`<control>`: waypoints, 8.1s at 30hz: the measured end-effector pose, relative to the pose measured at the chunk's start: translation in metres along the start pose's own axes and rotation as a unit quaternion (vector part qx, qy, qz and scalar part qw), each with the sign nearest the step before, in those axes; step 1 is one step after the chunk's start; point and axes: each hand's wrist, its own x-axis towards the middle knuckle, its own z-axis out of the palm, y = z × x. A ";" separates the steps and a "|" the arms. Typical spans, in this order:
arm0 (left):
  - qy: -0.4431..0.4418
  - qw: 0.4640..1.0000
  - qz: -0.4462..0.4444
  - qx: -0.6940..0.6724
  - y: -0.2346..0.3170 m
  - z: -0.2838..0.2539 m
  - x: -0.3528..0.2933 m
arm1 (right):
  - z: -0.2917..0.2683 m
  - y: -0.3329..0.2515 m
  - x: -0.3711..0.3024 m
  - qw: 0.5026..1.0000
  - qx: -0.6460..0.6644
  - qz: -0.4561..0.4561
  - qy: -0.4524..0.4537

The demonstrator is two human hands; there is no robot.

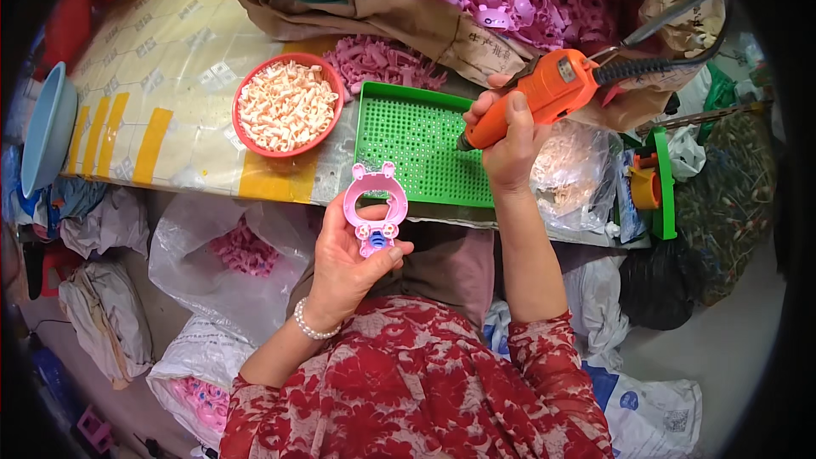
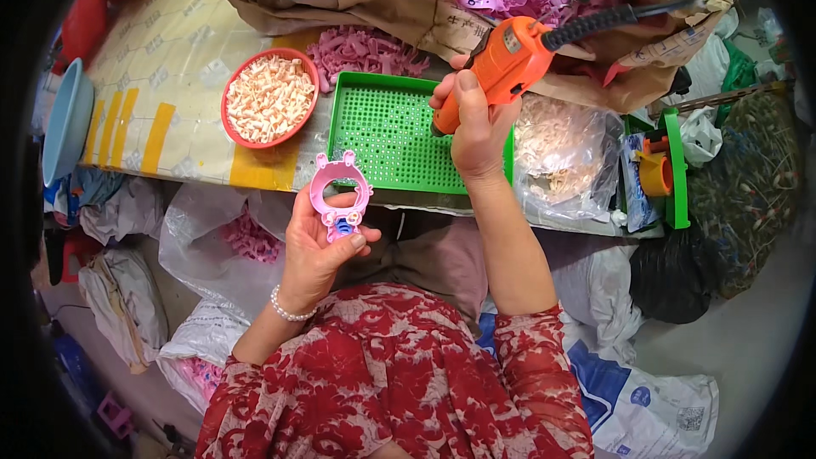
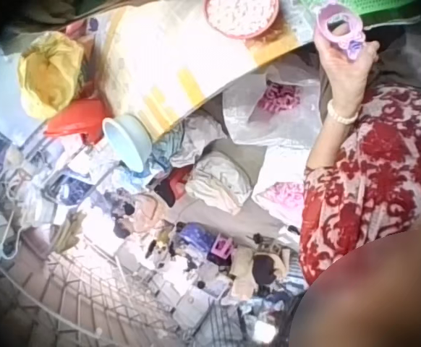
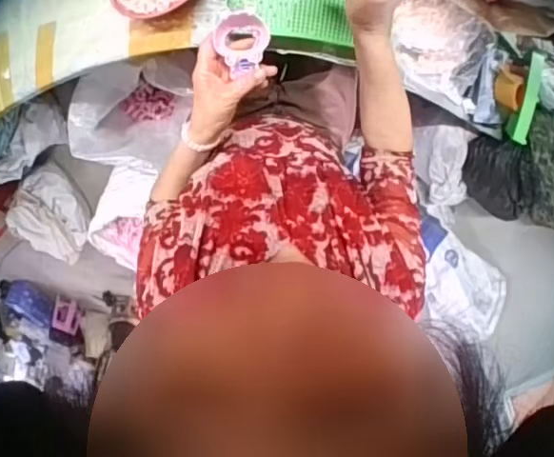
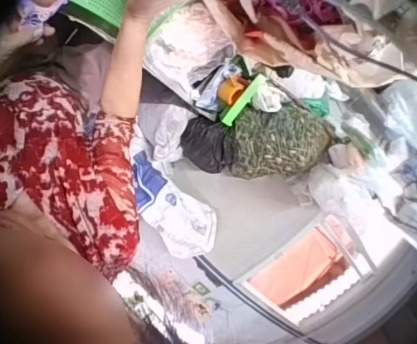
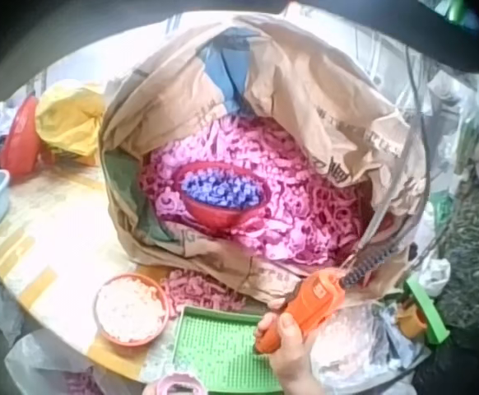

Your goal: Assembling a pink plastic toy frame with small white components and using an electric screwdriver.

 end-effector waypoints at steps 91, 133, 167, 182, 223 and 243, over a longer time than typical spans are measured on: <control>0.061 0.997 0.054 -0.012 -0.020 0.026 0.009 | 0.026 -0.059 -0.091 0.975 0.150 0.029 -0.163; -0.005 0.994 -0.017 -0.105 -0.011 0.000 0.001 | -0.007 -0.010 0.049 0.998 -0.042 -0.045 0.000; -0.009 0.961 0.203 0.190 -0.002 -0.019 0.001 | 0.049 0.045 0.082 0.698 -0.650 0.056 -0.295; 0.010 0.996 0.057 -0.074 -0.009 -0.022 -0.001 | 0.041 0.023 0.041 0.819 -0.540 -0.141 -0.133; -0.223 0.912 -0.148 -0.312 -0.034 -0.027 0.010 | -0.008 -0.028 -0.104 0.906 0.186 0.262 -0.275; -0.113 0.975 -0.112 -0.153 -0.022 -0.003 0.009 | -0.015 -0.006 -0.122 0.970 0.076 0.145 -0.181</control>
